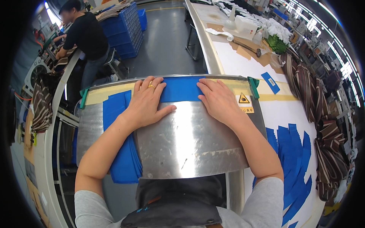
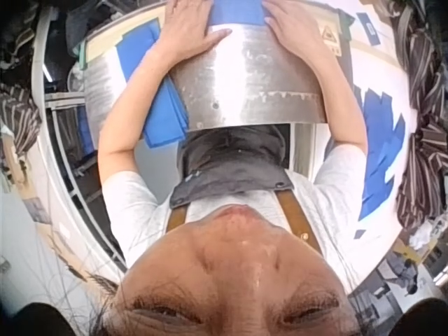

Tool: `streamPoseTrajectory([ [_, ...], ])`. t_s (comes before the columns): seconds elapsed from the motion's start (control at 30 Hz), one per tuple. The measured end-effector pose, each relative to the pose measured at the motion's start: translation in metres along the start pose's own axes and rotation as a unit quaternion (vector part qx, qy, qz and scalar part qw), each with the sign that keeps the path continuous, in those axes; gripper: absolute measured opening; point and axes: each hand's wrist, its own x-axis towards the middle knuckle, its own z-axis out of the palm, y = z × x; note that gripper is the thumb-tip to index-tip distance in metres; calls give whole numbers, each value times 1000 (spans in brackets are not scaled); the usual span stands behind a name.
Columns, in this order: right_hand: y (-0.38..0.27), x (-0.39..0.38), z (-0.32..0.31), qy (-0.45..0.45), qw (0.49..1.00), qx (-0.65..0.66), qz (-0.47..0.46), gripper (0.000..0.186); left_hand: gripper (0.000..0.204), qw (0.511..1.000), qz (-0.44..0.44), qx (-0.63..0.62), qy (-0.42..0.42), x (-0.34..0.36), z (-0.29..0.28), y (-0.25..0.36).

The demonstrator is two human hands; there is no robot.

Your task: The worker is folding and organizing blue fabric pieces, possibly for lining or internal bag components, using a metal folding jig at a workshop station.

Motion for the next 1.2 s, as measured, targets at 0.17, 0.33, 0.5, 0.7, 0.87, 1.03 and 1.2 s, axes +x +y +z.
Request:
streamPoseTrajectory([
  [0.17,-2,3,4,-1,1000,0,-2,45,75,992,-11,-122,-4,-7,1,-17],
  [0.33,-4,-1,-1,-21,1000,7,2,50,70,988,26,-149,15,-9,-3,-20],
  [0.5,-3,-1,-3,-23,1000,10,5,48,67,993,55,-103,18,-10,-13,-24],
  [0.7,-7,-1,-9,-30,999,-10,12,53,63,996,65,-56,-16,-10,-14,-18],
  [0.87,-7,-2,-5,-35,999,-16,13,54,65,998,51,-39,-3,-13,-9,-14],
  [1.03,-8,-2,-7,-43,999,-11,20,53,66,998,54,-39,-1,-13,-9,-15],
  [1.2,-8,-3,-8,-50,999,-13,18,53,67,997,59,-53,3,-14,-10,-16],
])
